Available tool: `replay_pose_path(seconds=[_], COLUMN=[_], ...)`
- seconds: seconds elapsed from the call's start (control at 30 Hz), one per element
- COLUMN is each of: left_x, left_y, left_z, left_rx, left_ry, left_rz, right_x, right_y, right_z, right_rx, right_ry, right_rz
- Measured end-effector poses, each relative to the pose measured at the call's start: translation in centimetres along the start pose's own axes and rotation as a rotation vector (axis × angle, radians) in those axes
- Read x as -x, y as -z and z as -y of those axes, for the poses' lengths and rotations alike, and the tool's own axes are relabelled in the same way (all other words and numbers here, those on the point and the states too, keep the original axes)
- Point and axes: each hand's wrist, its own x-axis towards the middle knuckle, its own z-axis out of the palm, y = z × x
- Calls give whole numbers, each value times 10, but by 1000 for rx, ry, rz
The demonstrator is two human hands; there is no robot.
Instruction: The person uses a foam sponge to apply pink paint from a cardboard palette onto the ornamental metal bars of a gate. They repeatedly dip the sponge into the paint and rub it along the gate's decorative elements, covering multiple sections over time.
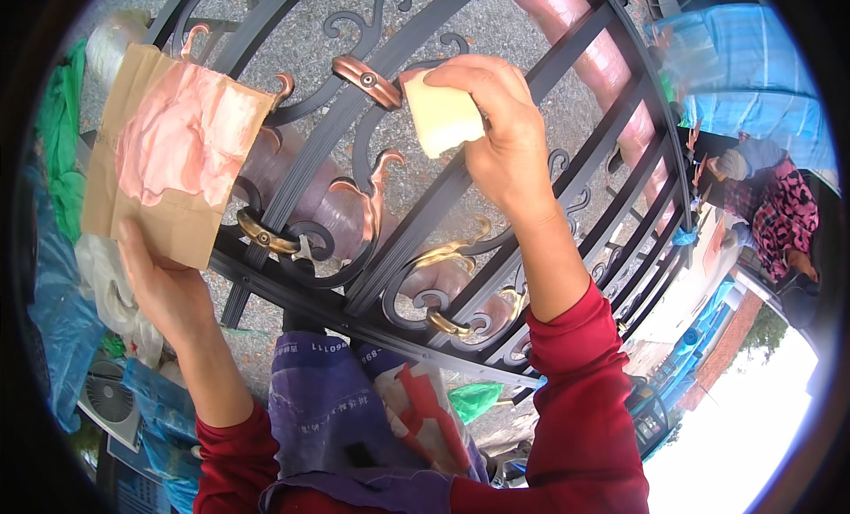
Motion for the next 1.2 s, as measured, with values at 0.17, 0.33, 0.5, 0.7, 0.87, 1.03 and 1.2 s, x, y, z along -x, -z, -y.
replay_pose_path(seconds=[0.17,0.33,0.5,0.7,0.87,1.03,1.2], left_x=[1,4,5,6,11,11,11], left_y=[0,-4,-1,4,3,8,9], left_z=[2,0,0,2,6,3,3], left_rx=[-4,9,22,26,40,41,58], left_ry=[17,-9,-14,-24,-16,-30,-33], left_rz=[-8,-24,-33,-58,-69,-90,-113], right_x=[-17,-11,-15,-45,-95,-107,-117], right_y=[-8,2,-1,10,-12,-12,-20], right_z=[-5,-5,-1,3,28,14,17], right_rx=[-26,37,3,-119,1,56,29], right_ry=[81,64,44,57,29,155,212], right_rz=[35,86,119,63,288,419,391])
